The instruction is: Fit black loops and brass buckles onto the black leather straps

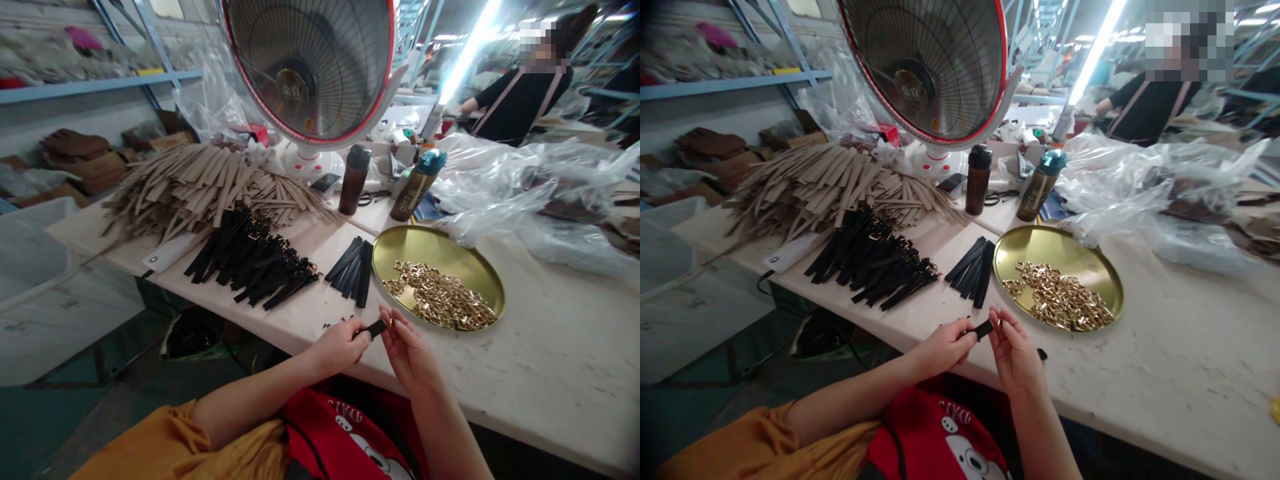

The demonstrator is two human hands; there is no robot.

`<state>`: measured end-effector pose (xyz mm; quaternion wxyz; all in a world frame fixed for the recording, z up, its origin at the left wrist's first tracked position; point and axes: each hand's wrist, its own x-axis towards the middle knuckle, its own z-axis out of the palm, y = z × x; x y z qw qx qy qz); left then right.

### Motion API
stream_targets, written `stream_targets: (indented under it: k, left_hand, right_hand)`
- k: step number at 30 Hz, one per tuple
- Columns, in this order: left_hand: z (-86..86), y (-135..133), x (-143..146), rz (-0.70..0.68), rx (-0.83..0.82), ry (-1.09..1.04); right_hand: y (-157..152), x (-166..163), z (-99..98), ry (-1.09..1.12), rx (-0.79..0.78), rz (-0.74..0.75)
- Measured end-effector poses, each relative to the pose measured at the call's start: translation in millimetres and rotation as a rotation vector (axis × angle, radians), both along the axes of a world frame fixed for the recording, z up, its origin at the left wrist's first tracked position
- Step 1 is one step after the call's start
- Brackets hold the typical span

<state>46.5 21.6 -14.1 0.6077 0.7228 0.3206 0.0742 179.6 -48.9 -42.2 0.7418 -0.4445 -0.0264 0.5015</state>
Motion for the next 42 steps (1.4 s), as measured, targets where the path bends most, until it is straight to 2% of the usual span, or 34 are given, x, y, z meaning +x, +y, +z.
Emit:
stream_targets:
  k: [2, 6, 12, 15, 21, 24, 27, 31, 35, 39, 42]
  left_hand:
    - [-2.7, -3, 7, -0.014, 0.097, 0.049]
    - [-3.2, -5, 15, -0.018, 0.287, 0.099]
    - [1.1, -9, 13, -0.122, 0.453, 0.116]
    - [-0.1, -11, 12, -0.142, 0.473, 0.122]
    - [-10.4, -13, 19, -0.031, 0.342, -0.017]
    - [-16.7, -15, 21, 0.017, 0.213, -0.083]
    - [-19.0, -15, 19, 0.005, 0.079, -0.050]
    - [-12.8, -13, 15, 0.000, 0.079, -0.001]
    - [-9.2, -11, 16, 0.005, -0.017, -0.125]
    - [-17.4, -10, 16, 0.020, -0.212, -0.171]
    - [-24.1, -7, 15, 0.025, -0.325, -0.164]
  right_hand:
    - [3, 2, -3.1, 0.044, 0.004, -0.042]
    - [3, -2, -4.1, 0.107, 0.007, -0.034]
    - [-4, -10, -4.1, 0.044, -0.035, -0.087]
    - [-7, -9, -5.8, 0.079, -0.048, -0.059]
    - [-9, -25, -8.7, -0.051, -0.029, -0.079]
    - [-10, -31, -11.9, -0.145, -0.048, -0.085]
    - [-9, -25, -14.6, -0.139, -0.066, -0.106]
    - [-4, -15, -13.0, -0.071, -0.081, -0.178]
    - [-4, -26, -9.6, -0.100, -0.091, -0.067]
    - [-11, -39, -11.8, -0.214, -0.121, -0.036]
    - [-15, -37, -17.2, -0.327, -0.186, -0.018]
